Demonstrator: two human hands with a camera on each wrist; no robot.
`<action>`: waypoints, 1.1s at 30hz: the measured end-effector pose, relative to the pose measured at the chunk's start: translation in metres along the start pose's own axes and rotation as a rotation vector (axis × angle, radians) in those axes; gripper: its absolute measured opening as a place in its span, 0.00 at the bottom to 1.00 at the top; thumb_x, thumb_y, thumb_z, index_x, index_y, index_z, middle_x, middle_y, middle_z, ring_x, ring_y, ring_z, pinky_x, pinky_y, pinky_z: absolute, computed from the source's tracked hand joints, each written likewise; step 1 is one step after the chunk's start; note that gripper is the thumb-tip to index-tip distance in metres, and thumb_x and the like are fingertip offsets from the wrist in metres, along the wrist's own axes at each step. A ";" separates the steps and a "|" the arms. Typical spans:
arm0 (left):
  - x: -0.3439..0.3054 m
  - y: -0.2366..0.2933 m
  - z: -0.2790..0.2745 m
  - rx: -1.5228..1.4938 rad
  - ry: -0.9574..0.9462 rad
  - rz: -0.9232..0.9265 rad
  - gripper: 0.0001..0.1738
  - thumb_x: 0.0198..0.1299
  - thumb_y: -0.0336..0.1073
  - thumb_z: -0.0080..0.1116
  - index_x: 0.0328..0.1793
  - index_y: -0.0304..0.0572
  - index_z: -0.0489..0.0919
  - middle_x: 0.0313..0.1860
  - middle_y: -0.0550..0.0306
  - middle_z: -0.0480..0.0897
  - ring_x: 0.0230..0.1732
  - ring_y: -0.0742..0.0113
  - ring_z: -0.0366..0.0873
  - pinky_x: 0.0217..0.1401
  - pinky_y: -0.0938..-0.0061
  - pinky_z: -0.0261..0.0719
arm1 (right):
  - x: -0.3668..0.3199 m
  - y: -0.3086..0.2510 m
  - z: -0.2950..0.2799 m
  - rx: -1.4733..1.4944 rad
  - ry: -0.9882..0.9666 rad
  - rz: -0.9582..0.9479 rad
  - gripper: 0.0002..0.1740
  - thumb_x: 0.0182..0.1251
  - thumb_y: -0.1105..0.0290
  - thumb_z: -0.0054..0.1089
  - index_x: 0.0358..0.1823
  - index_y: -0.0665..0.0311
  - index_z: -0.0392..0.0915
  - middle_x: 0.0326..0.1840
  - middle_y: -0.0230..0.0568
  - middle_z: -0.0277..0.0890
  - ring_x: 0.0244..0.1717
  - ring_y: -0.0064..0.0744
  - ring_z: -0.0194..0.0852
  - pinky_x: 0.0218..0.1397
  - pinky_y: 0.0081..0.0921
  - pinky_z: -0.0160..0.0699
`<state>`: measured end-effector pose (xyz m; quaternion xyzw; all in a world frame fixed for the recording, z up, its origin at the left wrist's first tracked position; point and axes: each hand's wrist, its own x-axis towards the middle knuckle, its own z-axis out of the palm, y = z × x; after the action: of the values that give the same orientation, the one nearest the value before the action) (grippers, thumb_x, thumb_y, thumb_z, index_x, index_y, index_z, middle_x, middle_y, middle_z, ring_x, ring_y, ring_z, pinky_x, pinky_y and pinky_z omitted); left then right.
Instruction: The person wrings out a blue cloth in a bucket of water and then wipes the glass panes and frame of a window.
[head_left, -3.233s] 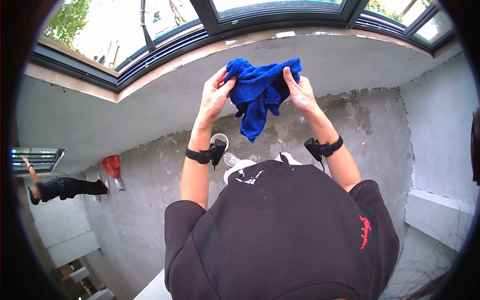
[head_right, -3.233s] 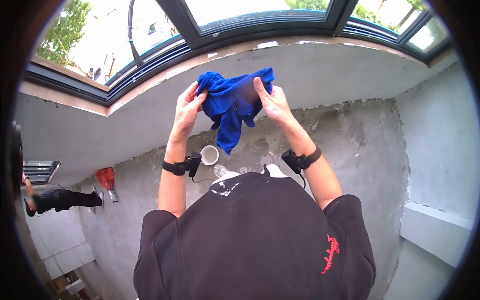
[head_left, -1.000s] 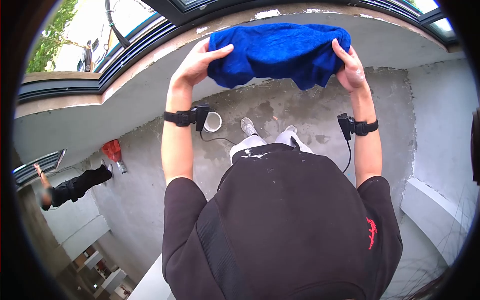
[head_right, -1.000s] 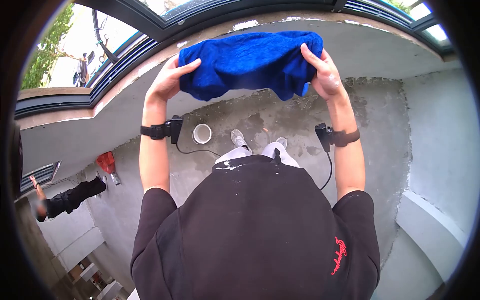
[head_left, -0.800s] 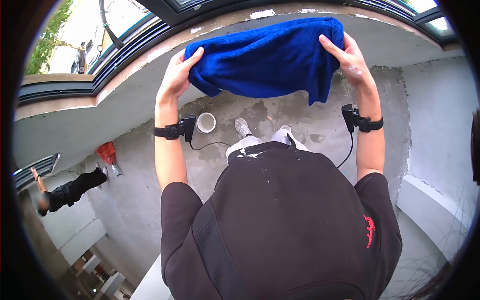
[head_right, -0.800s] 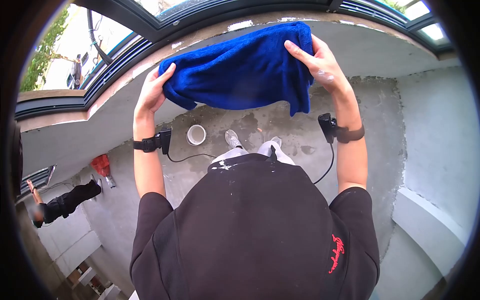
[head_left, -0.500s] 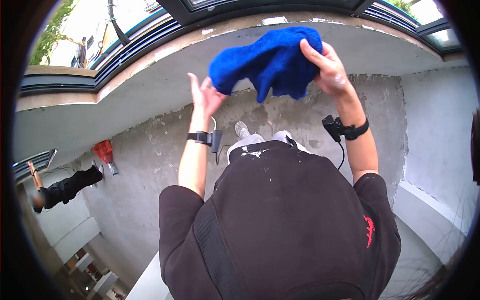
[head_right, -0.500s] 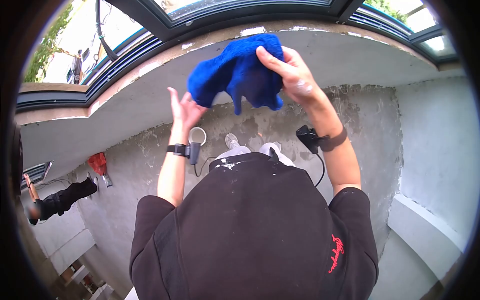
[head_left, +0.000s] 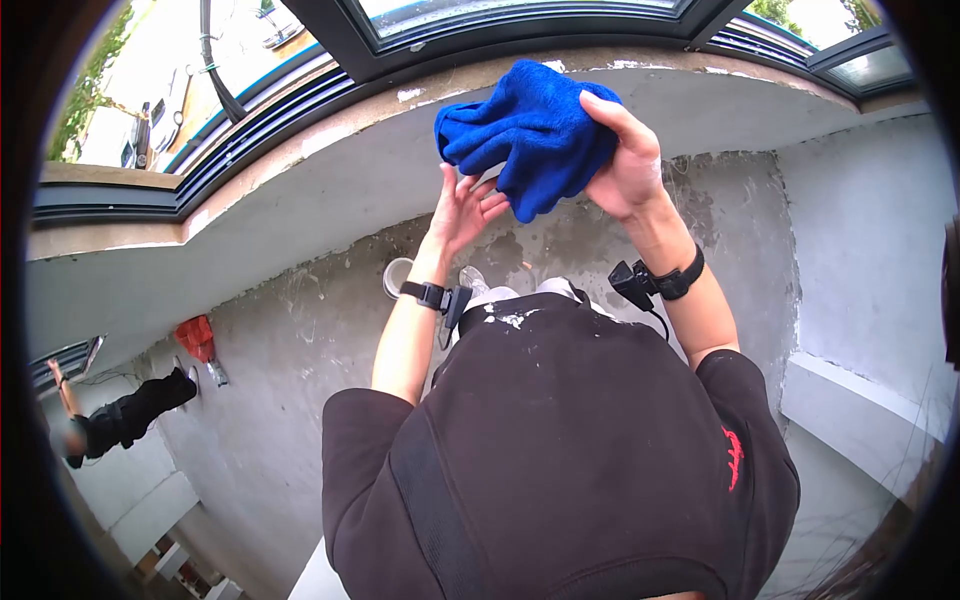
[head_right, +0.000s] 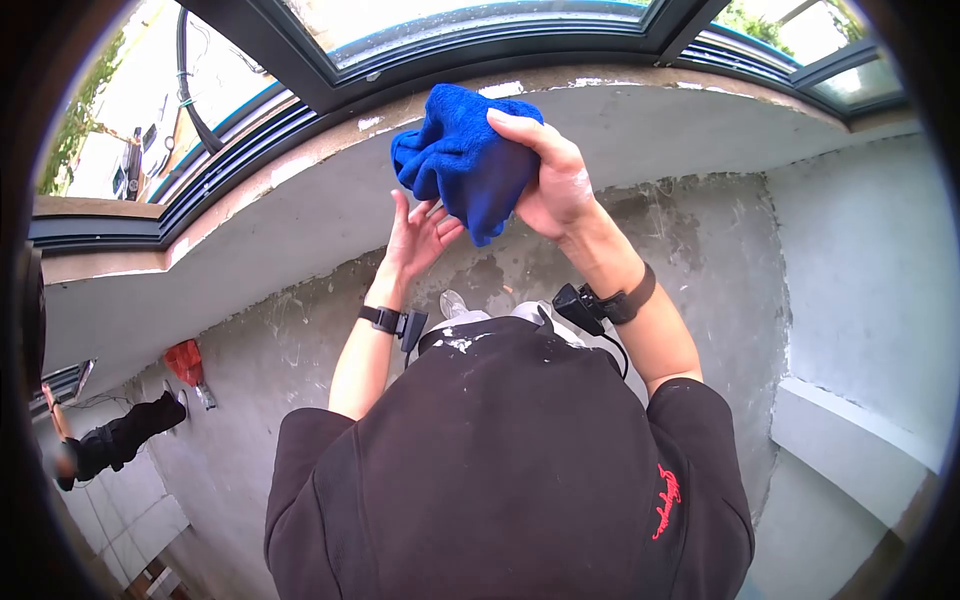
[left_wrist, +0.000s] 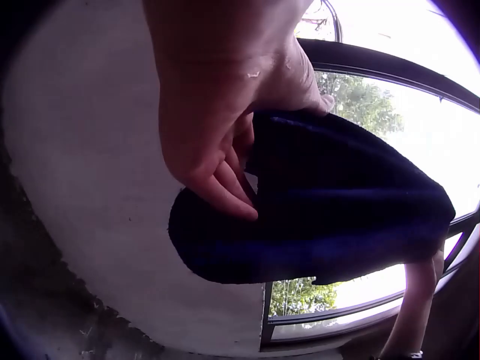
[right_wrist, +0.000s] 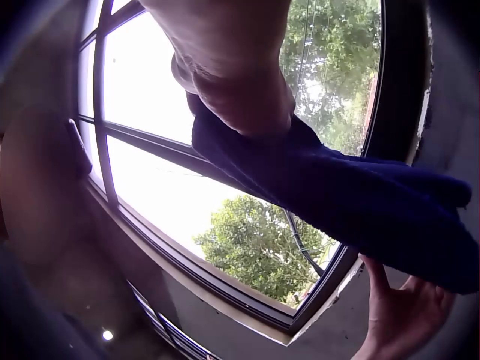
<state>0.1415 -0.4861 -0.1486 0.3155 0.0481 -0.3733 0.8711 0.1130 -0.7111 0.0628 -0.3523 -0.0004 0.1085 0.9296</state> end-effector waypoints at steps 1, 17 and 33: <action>0.016 0.012 -0.011 -0.219 -0.446 -0.081 0.47 0.69 0.71 0.47 0.78 0.39 0.65 0.71 0.45 0.76 0.65 0.57 0.81 0.66 0.62 0.82 | 0.001 -0.002 0.003 0.010 0.015 -0.009 0.24 0.75 0.60 0.55 0.63 0.72 0.75 0.55 0.46 0.83 0.54 0.36 0.84 0.61 0.36 0.82; 0.002 0.066 0.070 0.460 0.026 0.311 0.42 0.63 0.36 0.72 0.78 0.30 0.61 0.71 0.48 0.74 0.66 0.62 0.77 0.73 0.64 0.75 | -0.020 -0.046 -0.037 -0.068 0.010 -0.230 0.27 0.83 0.54 0.42 0.61 0.71 0.79 0.59 0.47 0.84 0.59 0.39 0.82 0.69 0.36 0.74; -0.019 0.102 0.059 0.832 0.060 0.419 0.33 0.62 0.21 0.68 0.73 0.40 0.72 0.56 0.55 0.81 0.54 0.75 0.79 0.59 0.79 0.80 | -0.065 -0.066 -0.118 -0.740 0.383 -0.107 0.27 0.82 0.49 0.51 0.44 0.68 0.86 0.39 0.30 0.84 0.43 0.19 0.77 0.53 0.21 0.73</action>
<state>0.1882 -0.4559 -0.0432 0.6517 -0.1451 -0.1674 0.7254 0.0721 -0.8498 0.0220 -0.6758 0.1151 -0.0150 0.7279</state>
